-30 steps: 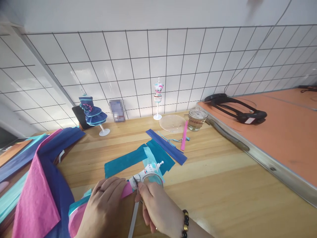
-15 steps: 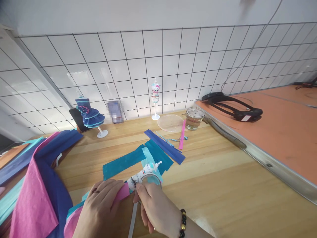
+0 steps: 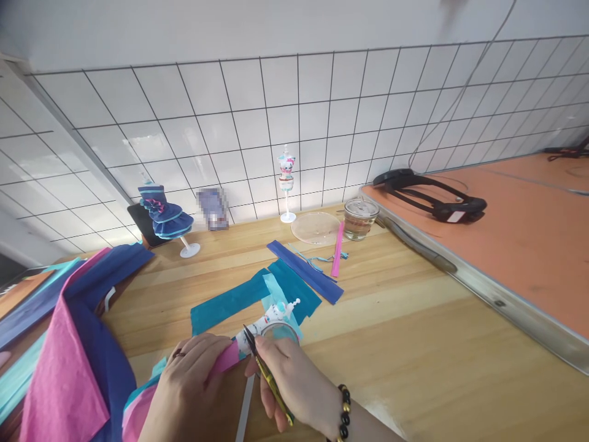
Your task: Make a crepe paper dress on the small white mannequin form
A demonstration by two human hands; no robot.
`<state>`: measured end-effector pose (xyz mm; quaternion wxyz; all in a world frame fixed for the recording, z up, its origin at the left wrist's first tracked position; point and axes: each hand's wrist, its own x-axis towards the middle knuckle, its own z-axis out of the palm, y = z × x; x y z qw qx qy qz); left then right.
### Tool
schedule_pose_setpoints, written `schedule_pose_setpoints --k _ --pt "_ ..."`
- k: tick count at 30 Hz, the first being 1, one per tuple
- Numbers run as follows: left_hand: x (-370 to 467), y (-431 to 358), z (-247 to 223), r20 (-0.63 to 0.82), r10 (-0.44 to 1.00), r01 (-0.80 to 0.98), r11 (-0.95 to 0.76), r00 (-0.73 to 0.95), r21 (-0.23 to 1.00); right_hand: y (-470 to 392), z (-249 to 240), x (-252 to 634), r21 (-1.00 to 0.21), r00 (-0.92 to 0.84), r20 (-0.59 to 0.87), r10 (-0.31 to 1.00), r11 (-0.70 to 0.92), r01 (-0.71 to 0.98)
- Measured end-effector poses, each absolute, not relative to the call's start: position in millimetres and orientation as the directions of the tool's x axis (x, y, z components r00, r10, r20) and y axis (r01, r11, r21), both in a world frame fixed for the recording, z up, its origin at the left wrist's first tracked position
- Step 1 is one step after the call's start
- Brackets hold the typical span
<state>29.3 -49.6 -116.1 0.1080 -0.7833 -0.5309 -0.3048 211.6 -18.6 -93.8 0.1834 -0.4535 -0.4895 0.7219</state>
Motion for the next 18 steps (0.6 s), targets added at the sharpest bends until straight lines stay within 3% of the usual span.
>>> schedule_pose_setpoints --k 5,13,18 --pt "26.0 -50.2 -119.7 0.467 0.864 0.865 -0.370 0.186 0.339 -21.8 -93.7 215.0 -0.860 -0.547 -0.461 0.699 -0.504 0.080" --pt "26.0 -50.6 -120.7 0.453 0.877 0.858 -0.349 0.158 0.376 -28.4 -95.1 214.0 -0.802 -0.590 -0.523 0.615 -0.589 0.097" --pt "29.6 -51.2 -115.7 0.530 0.831 0.848 -0.397 0.170 0.350 -29.5 -95.5 212.3 -0.798 -0.579 -0.522 0.626 -0.598 0.073"
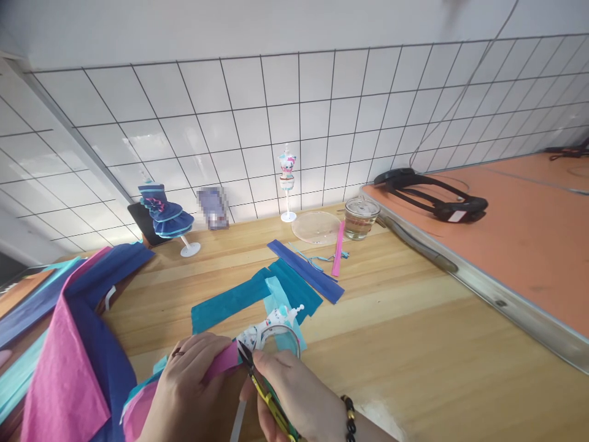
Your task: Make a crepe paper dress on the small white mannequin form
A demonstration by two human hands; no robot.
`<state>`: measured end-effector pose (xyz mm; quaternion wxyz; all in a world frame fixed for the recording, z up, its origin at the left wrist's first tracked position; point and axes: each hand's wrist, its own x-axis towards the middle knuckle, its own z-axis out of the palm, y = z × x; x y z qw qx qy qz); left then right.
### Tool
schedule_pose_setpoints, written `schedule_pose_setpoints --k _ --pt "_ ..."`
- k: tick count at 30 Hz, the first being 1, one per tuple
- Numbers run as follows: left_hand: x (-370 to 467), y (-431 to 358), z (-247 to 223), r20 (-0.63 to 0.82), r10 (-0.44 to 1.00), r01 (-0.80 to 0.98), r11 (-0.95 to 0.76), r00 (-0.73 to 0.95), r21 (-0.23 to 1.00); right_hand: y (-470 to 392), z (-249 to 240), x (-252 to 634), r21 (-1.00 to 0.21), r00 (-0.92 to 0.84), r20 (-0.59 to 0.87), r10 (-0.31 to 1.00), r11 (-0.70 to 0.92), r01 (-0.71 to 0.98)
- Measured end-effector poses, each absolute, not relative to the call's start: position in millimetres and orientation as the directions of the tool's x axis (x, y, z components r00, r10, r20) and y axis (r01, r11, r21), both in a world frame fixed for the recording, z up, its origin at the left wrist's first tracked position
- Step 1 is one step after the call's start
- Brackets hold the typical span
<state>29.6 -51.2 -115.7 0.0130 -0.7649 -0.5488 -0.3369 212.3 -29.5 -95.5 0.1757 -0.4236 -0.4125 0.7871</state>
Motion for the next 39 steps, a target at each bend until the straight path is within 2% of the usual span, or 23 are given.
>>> schedule_pose_setpoints --k 12,20,27,34,39 --pt "35.0 -53.9 -110.5 0.690 0.690 0.856 -0.475 0.219 0.203 -32.1 -98.9 208.5 -0.785 -0.552 -0.531 0.643 -0.618 0.035" --pt "27.1 -57.6 -116.1 0.618 0.711 0.854 -0.507 0.336 0.119 -34.0 -97.0 203.0 -0.772 -0.526 -0.542 0.656 -0.636 0.002" --pt "33.2 -56.3 -112.1 0.658 0.696 0.851 -0.501 0.286 0.160 -36.6 -99.8 195.9 -0.754 -0.477 -0.565 0.673 -0.656 -0.034" --pt "29.9 -57.6 -114.4 0.604 0.720 0.851 -0.510 0.341 0.128 -26.3 -92.9 205.4 -0.547 -0.548 -0.689 0.473 -0.837 -0.035" --pt "38.5 -58.9 -107.9 0.639 0.713 0.835 -0.514 0.287 0.199 -27.8 -83.0 209.8 -0.578 -0.526 -0.689 0.498 -0.816 -0.016"
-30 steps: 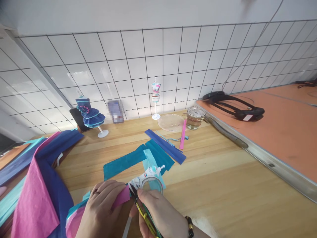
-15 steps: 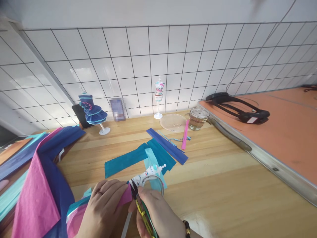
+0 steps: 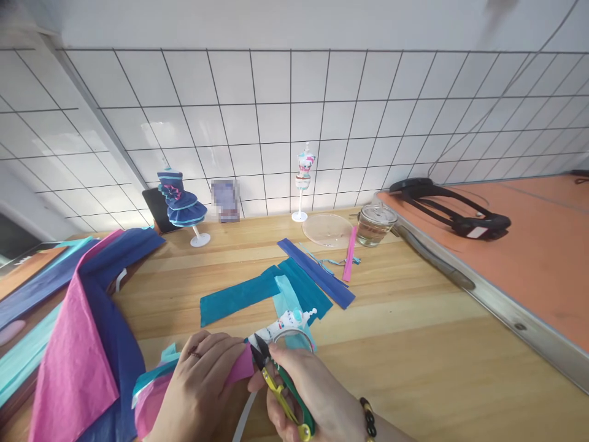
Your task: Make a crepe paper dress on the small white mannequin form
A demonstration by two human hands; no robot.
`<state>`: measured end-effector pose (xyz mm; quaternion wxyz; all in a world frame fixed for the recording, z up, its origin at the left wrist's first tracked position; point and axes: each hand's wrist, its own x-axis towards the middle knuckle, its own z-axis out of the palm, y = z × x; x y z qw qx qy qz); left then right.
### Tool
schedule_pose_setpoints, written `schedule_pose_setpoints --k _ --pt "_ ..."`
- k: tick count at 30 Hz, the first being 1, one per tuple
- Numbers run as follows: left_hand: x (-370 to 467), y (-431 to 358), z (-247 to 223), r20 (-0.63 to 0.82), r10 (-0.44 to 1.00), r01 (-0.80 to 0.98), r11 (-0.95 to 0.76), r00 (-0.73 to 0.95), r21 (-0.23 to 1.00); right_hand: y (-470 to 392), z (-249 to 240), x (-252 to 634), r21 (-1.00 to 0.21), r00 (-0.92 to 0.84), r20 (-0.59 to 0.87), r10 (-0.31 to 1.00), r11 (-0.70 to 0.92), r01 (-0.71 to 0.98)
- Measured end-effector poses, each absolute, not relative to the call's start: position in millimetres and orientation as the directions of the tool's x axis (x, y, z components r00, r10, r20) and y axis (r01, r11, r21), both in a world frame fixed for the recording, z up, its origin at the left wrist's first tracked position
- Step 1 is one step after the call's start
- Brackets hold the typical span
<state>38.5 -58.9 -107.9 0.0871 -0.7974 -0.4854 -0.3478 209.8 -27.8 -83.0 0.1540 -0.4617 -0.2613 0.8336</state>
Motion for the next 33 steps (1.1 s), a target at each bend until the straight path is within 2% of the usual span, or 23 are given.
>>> schedule_pose_setpoints --k 4,8,13,18,23,33 --pt "44.4 -59.4 -100.2 0.683 0.672 0.828 -0.533 0.287 0.176 -33.0 -83.8 210.9 -0.621 -0.512 -0.671 0.536 -0.783 -0.006" --pt "45.9 -60.6 -102.5 0.667 0.666 0.824 -0.551 0.335 0.135 -38.5 -88.6 215.6 -0.664 -0.507 -0.643 0.575 -0.748 -0.006" --pt "46.8 -62.4 -112.1 0.633 0.694 0.818 -0.552 0.345 0.160 -45.9 -91.6 220.6 -0.733 -0.392 -0.652 0.649 -0.672 0.105" --pt "47.3 -63.8 -116.3 0.622 0.688 0.802 -0.577 0.375 0.155 -49.8 -84.7 220.3 -0.705 -0.373 -0.679 0.633 -0.703 0.091" --pt "46.8 -63.2 -117.2 0.636 0.683 0.798 -0.578 0.358 0.170 -49.8 -83.3 217.4 -0.740 -0.389 -0.633 0.669 -0.670 0.052" --pt "45.2 -62.1 -117.9 0.666 0.652 0.804 -0.580 0.362 0.131 -36.5 -116.8 210.9 -0.775 -0.418 -0.599 0.683 -0.625 0.089"
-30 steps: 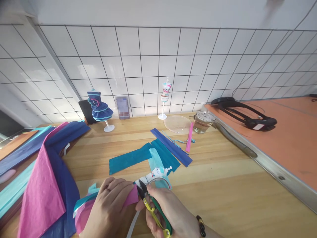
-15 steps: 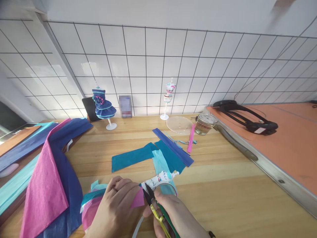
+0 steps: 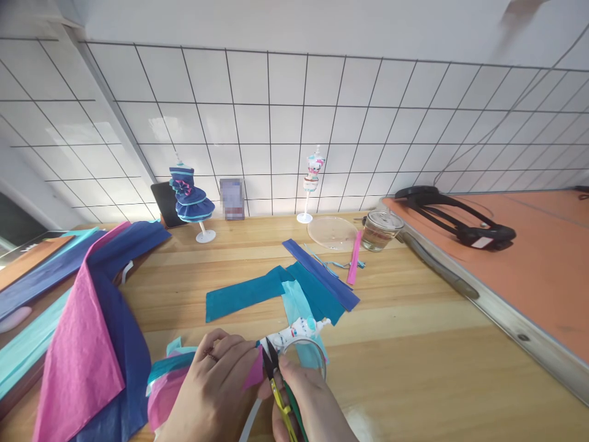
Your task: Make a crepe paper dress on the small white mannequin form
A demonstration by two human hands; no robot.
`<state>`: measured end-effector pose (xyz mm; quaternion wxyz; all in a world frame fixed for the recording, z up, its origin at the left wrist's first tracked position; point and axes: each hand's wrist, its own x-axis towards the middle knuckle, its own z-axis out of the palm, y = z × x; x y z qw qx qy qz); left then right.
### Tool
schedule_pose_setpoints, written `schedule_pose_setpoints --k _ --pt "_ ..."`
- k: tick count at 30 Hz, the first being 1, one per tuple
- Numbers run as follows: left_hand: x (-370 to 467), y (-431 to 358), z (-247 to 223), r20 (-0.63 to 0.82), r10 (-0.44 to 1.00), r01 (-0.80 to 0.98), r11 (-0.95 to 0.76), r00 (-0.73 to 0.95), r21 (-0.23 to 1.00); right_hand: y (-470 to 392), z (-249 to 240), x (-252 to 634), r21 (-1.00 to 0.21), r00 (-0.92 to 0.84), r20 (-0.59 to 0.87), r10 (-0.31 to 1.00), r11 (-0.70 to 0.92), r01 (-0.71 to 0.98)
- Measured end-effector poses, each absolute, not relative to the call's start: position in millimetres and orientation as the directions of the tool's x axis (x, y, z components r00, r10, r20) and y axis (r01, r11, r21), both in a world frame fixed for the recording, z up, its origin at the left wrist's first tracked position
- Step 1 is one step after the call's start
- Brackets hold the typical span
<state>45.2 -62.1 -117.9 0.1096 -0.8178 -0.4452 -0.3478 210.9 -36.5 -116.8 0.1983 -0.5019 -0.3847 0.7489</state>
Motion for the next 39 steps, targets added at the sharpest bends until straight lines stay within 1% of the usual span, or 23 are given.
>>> schedule_pose_setpoints --k 8,15,21,23,25,27,30,32,34,36,39 --pt "41.1 -62.1 -118.2 0.642 0.666 0.793 -0.591 0.379 0.146 -31.0 -125.7 206.9 -0.772 -0.450 -0.597 0.664 -0.628 0.099" --pt "41.8 -61.6 -118.4 0.619 0.692 0.798 -0.579 0.372 0.167 -39.6 -114.3 204.8 -0.782 -0.481 -0.559 0.675 -0.623 0.035" --pt "43.7 -62.7 -120.3 0.616 0.703 0.815 -0.556 0.356 0.163 -44.2 -103.8 212.9 -0.795 -0.451 -0.560 0.695 -0.603 0.057" --pt "45.1 -63.6 -120.7 0.605 0.714 0.819 -0.549 0.353 0.170 -45.6 -98.3 220.3 -0.798 -0.429 -0.578 0.694 -0.590 0.121" --pt "46.6 -63.8 -119.6 0.614 0.712 0.823 -0.541 0.339 0.172 -46.3 -90.7 228.9 -0.797 -0.416 -0.599 0.685 -0.560 0.226" --pt "47.6 -63.0 -117.0 0.650 0.686 0.820 -0.548 0.327 0.166 -46.2 -81.6 237.7 -0.790 -0.412 -0.614 0.674 -0.524 0.319" --pt "47.3 -61.2 -113.1 0.678 0.656 0.804 -0.572 0.330 0.163 -44.2 -68.1 250.4 -0.770 -0.401 -0.634 0.661 -0.493 0.404" --pt "46.5 -60.6 -112.7 0.675 0.661 0.796 -0.578 0.328 0.179 -42.0 -61.8 257.8 -0.795 -0.407 -0.594 0.694 -0.428 0.430" --pt "45.9 -60.7 -114.1 0.671 0.667 0.784 -0.586 0.323 0.204 -39.5 -59.8 262.1 -0.845 -0.401 -0.502 0.767 -0.334 0.418" --pt "46.4 -61.4 -116.0 0.667 0.674 0.778 -0.587 0.317 0.223 -37.0 -62.6 261.4 -0.877 -0.349 -0.399 0.848 -0.242 0.416" --pt "48.7 -62.6 -117.3 0.640 0.700 0.785 -0.573 0.318 0.237 -33.1 -73.4 251.1 -0.871 -0.295 -0.280 0.914 -0.114 0.477"
